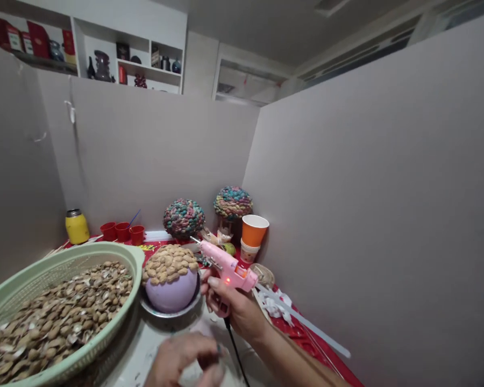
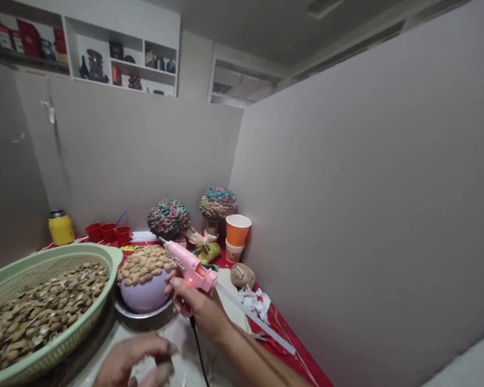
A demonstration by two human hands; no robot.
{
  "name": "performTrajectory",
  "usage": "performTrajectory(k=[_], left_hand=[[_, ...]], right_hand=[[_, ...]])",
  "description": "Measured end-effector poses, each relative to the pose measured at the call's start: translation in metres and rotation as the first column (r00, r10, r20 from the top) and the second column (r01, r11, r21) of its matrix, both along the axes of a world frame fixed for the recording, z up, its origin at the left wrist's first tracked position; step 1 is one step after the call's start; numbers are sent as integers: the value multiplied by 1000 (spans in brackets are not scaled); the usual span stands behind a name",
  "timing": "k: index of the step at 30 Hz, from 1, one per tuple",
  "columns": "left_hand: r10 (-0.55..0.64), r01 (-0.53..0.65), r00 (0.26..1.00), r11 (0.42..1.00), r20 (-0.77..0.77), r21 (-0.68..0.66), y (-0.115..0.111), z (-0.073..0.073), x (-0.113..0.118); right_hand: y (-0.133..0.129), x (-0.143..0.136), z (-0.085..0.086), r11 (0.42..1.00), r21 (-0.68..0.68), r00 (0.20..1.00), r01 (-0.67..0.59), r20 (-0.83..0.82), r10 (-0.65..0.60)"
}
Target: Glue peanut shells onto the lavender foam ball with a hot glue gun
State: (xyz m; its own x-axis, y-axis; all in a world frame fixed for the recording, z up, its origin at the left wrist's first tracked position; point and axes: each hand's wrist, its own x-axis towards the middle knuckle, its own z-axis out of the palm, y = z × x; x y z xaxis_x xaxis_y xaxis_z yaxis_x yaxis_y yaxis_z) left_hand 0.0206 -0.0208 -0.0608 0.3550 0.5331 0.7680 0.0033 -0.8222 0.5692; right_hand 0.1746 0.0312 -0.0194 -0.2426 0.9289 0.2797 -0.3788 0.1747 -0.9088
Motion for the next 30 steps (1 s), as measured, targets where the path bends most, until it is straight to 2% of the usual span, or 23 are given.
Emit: performTrajectory(k=[1,4,7,9,12,14,16,19,21,23,25,28,30], left_hand=[[97,-105,993,986,68,127,2,17,-1],[358,-358,933,912,40,201,8,62,-1],[485,-489,871,836,79,251,14,87,2],[533,-537,842,813,84,226,15,92,4],[514,-503,856,853,-53,141,6,91,-3],[460,-453,871,888,-171,81,-3,92,-15],[435,-450,863,893,-258,3,-11,96,-35],[462,-545,814,816,-352,-190,-13,107,-77],[457,-574,811,745,-365,-341,-6,115,-105],[463,-610,788,677,-406,-411,4,121,-125],[470,-628,777,633,-419,-453,17,125,-131],[444,-580,814,583,-375,-568,36,127,-117],[415,-542,837,548,-356,-637,48,125,-100]], right_hand=[[-1,3,-2,1000,-4,1000,-17,-3,17],[-2,10,1,999,2,999,-46,-10,46],[-5,10,4,997,25,998,-69,15,68],[-8,10,5,995,36,995,-92,38,90],[-11,11,9,998,25,998,-62,30,61],[-11,14,19,1000,25,1000,12,17,-12],[-8,18,34,995,66,997,79,-11,-79],[-1,23,57,982,100,985,162,-81,-155],[4,25,62,975,102,974,199,-129,-186],[11,26,54,971,79,966,225,-149,-211],[23,26,36,965,48,960,256,-125,-249],[45,26,5,942,-46,941,332,-48,-334],[59,25,-10,938,-132,943,320,-48,-328]])
